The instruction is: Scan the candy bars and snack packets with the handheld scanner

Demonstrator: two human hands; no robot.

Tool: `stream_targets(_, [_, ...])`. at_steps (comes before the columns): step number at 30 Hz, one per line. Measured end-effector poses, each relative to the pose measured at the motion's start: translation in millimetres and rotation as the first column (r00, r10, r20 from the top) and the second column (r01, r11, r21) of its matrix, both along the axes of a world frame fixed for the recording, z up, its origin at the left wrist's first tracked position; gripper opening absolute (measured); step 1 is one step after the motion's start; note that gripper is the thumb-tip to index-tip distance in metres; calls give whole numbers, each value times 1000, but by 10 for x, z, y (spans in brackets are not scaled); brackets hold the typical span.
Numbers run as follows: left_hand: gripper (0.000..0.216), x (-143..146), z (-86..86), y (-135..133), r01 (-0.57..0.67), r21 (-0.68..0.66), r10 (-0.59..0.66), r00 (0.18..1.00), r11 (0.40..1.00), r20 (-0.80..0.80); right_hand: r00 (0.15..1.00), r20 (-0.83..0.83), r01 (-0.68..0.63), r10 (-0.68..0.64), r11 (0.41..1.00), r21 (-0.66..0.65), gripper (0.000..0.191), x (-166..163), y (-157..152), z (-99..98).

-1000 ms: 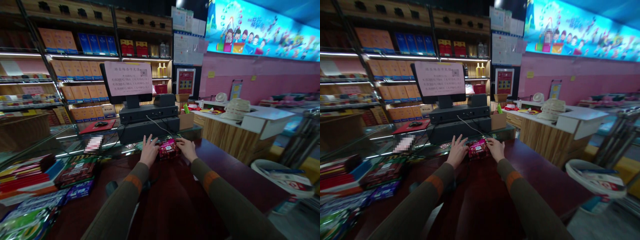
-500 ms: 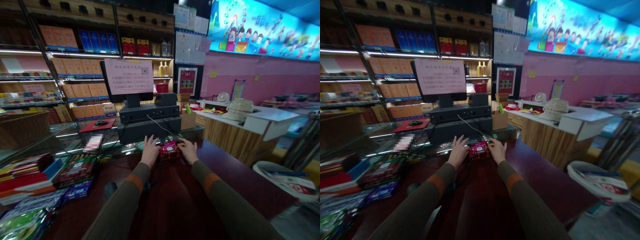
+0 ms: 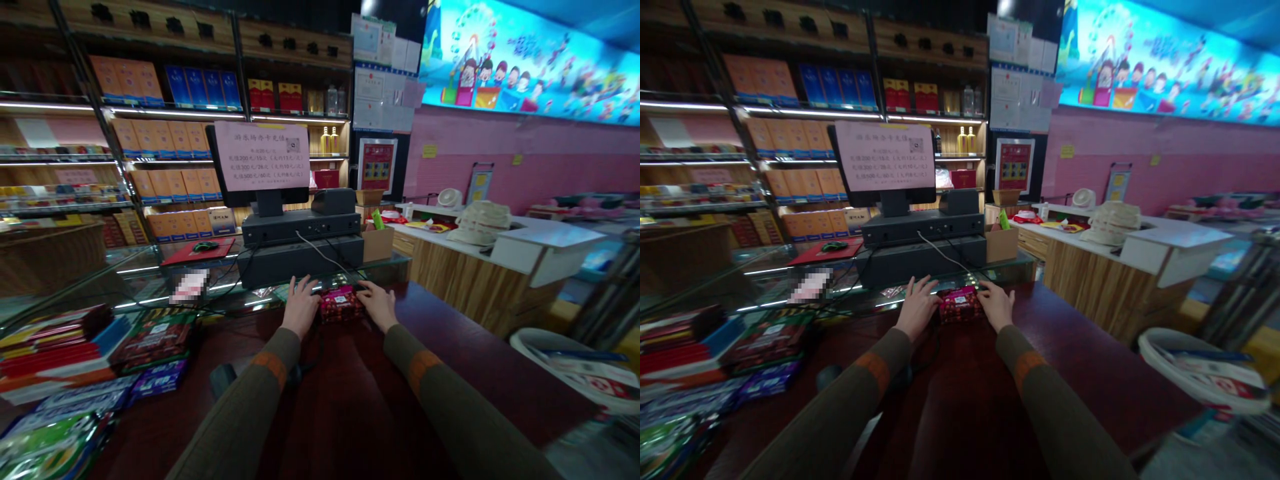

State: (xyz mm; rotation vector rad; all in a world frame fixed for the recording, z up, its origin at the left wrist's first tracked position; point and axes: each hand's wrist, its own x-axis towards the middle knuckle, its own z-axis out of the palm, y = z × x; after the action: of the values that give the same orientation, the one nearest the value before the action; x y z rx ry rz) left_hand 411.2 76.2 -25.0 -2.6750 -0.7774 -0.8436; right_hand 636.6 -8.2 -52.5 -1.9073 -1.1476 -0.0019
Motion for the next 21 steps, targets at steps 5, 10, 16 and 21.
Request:
stream_targets(5, [21, -24, -4, -26, -7, -5, 7, 1000, 1000, -12, 1000, -9, 12, -13, 1000, -22, 33, -19, -47, 6])
stream_targets(10, [25, -49, -3, -62, -29, -11, 28, 999, 1000, -46, 1000, -13, 28, -29, 997, -68, 36, -45, -87, 23])
stream_targets(16, [28, -134, 43, -105, -77, 4, 77, 993, 997, -86, 996, 52, 70, -66, 995, -71, 37, -53, -92, 17])
stream_targets(21, [27, -244, 97, -115, -104, 6, 104, 991, 995, -85, 995, 68, 79, -77, 996, -36, 37, -64, -98, 28])
